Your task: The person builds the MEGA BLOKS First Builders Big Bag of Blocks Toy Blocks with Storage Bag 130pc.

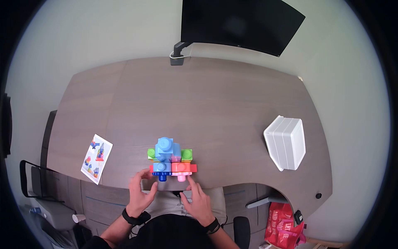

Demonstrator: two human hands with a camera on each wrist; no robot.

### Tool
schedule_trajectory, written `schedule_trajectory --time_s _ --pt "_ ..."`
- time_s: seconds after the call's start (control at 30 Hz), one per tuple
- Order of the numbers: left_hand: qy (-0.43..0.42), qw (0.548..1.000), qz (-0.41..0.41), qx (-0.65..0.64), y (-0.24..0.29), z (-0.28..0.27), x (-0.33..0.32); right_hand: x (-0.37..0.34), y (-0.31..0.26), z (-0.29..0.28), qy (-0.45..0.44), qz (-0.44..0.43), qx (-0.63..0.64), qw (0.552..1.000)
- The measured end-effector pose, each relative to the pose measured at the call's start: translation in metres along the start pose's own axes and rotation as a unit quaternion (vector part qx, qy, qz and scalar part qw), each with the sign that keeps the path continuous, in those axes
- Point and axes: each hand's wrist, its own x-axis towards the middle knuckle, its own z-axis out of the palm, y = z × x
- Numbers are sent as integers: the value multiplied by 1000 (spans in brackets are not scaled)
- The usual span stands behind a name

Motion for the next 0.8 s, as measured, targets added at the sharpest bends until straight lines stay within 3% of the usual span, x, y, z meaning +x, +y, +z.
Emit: schedule_trajectory --time_s 0.17,0.27,0.47,0.8 --pt "-24 999 -28 -26 0 2 -6 1 -10 2 14 12 43 999" --pt "-26 998 -41 -48 1 -1 -8 1 -20 2 77 41 69 994" --pt "-23 995 -36 -89 7 0 -11 -1 -10 -16 -24 -11 -39 999" --pt "33 999 2 -26 21 -34 -37 -10 -64 -94 118 -56 53 990"
